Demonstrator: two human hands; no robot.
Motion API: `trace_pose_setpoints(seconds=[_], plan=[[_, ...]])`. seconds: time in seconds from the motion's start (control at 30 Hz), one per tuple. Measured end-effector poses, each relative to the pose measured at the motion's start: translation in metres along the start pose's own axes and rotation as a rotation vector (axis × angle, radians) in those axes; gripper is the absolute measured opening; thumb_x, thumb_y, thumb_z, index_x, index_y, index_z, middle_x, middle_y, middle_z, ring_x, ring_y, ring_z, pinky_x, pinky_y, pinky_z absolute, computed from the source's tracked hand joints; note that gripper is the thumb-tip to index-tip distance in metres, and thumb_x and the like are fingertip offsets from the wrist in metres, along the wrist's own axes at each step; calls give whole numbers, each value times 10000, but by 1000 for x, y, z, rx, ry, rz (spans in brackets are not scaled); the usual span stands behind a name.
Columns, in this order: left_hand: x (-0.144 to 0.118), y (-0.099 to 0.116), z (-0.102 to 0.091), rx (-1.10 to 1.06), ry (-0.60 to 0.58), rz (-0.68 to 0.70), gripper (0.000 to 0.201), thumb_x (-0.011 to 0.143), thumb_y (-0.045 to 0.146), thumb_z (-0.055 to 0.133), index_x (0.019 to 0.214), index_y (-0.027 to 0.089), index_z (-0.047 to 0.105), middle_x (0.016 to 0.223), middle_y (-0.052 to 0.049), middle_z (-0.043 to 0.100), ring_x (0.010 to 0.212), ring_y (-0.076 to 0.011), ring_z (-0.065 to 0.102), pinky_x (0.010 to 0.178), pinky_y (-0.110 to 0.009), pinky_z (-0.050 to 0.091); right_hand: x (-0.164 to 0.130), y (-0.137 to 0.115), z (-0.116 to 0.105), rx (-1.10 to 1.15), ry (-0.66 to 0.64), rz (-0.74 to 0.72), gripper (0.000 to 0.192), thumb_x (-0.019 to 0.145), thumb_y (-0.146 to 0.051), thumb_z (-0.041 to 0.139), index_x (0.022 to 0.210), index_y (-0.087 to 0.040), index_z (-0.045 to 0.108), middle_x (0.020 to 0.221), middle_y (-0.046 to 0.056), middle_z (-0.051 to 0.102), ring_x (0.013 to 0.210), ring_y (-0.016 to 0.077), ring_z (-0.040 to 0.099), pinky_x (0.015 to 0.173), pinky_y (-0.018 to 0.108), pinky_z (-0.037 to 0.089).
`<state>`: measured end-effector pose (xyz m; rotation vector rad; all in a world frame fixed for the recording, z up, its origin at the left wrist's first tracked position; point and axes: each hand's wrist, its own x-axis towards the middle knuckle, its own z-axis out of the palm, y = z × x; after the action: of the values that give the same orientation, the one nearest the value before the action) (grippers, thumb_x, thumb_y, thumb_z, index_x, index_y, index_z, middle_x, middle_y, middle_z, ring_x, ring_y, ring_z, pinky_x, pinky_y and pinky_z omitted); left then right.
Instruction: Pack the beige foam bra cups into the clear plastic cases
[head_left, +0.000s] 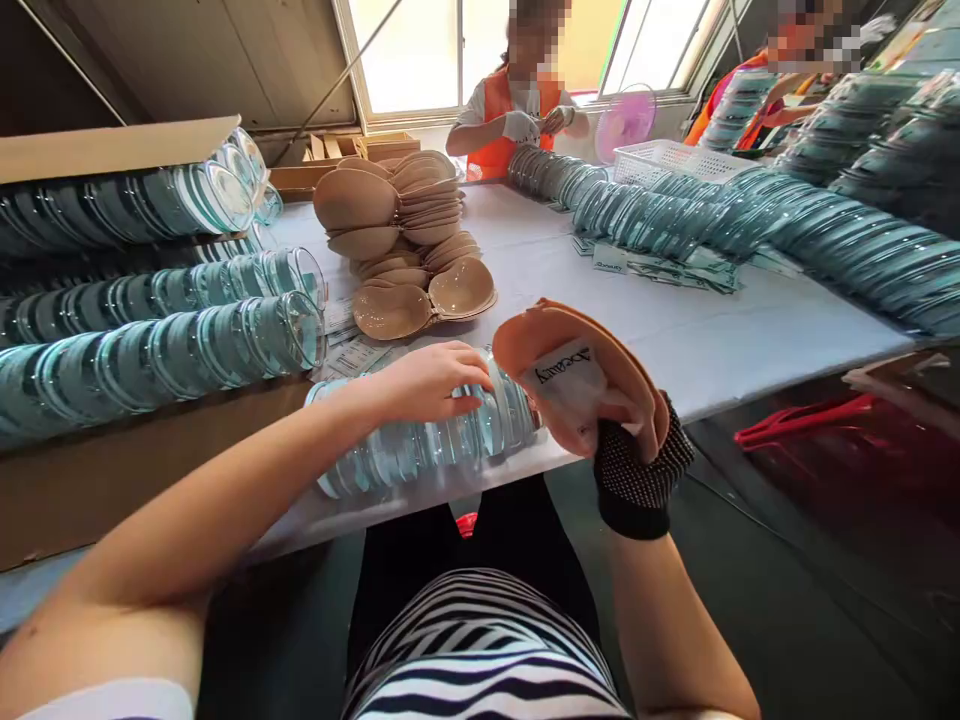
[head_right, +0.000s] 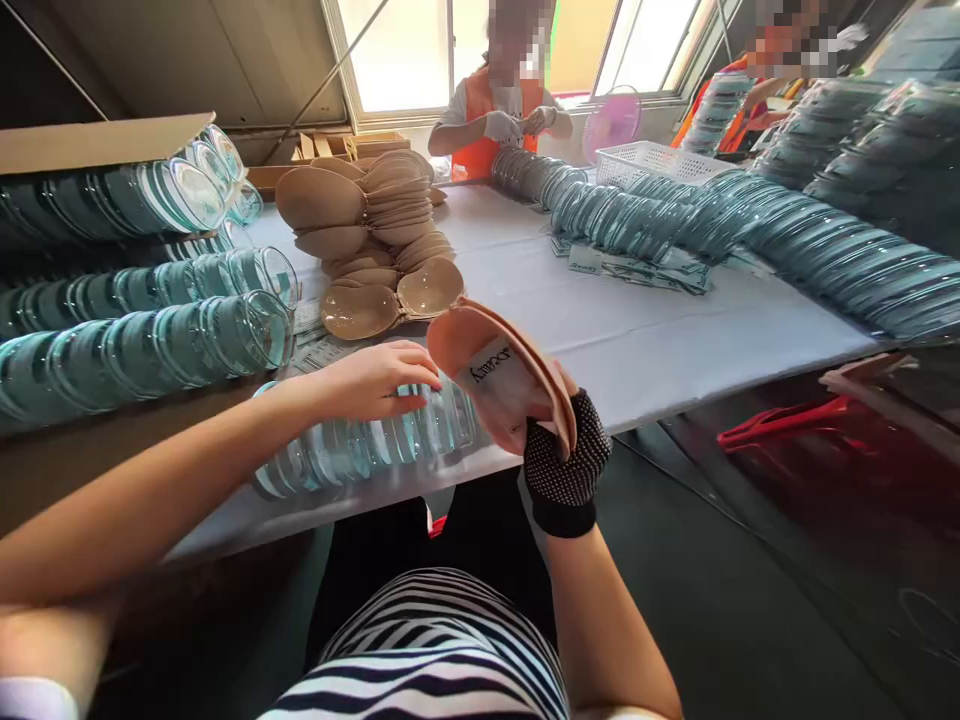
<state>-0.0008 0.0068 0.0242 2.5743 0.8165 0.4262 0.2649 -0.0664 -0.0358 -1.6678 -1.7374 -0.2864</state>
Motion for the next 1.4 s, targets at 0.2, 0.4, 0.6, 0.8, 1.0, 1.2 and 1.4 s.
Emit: trace_pose_setpoints(seconds=[0.2, 0.4, 0.6, 0.8, 1.0, 1.2, 1.4], plan=[[37, -7, 29, 395, -94, -31, 469, 917, 548, 488, 1175, 173, 604, 1182, -143, 649, 1135, -295, 578, 975, -417, 396, -20, 2, -3, 59, 200, 0, 488, 922, -340, 388, 1343, -146, 544, 1215, 179, 639, 1122, 316, 624, 923, 451, 524], [66, 12, 40, 438, 5, -264, 435, 903, 535, 518, 1091, 153, 608, 1129, -155, 651, 1101, -319, 569, 901, -435, 406, -28, 4, 7, -46, 23, 71, 505, 911, -308, 411, 1376, -162, 545, 1071, 176, 661, 1005, 307, 653, 804, 402, 558], [68, 4, 32, 303, 41, -283, 402, 731, 388, 710, 1057, 168, 627, 1128, -132, 595, 1070, -298, 574, 878, -392, 473, -49, 3, 13, -52, -153, -23, 542, 867, -257, 456, 1404, -216, 516, 1062, 134, 669, 967, 290, 664, 778, 367, 565], [65, -10, 39, 78, 169, -344, 978, 530, 520, 814, 1351, 127, 457, 1361, -190, 444, 1323, -361, 397, 1093, -430, 364, -6, 3, -2, 25, -274, -62, 486, 920, -356, 385, 1338, -151, 528, 1220, 136, 660, 1045, 260, 661, 842, 326, 531], [63, -11, 36, -7, 29, -328, 1181, 537, 559, 790, 1521, 179, 260, 1538, -175, 315, 1371, -369, 385, 1091, -408, 375, 49, -20, 22, -164, -509, -98, 449, 897, -425, 454, 1271, -187, 521, 1063, 122, 717, 825, 261, 701, 638, 294, 461], [60, -14, 32, 28, 16, -339, 1124, 574, 614, 751, 1512, 192, 299, 1555, -152, 306, 1380, -362, 380, 1087, -385, 378, 39, -3, 27, -199, -555, -98, 517, 850, -484, 557, 1236, -143, 512, 885, 110, 734, 764, 264, 701, 590, 272, 405], [61, -11, 32, 127, -52, -292, 1098, 601, 649, 726, 1521, 269, 262, 1551, -88, 317, 1330, -307, 455, 1078, -355, 394, 26, 4, 45, -222, -573, -28, 396, 955, -335, 431, 1297, -158, 527, 1037, 115, 731, 858, 247, 707, 640, 275, 428]])
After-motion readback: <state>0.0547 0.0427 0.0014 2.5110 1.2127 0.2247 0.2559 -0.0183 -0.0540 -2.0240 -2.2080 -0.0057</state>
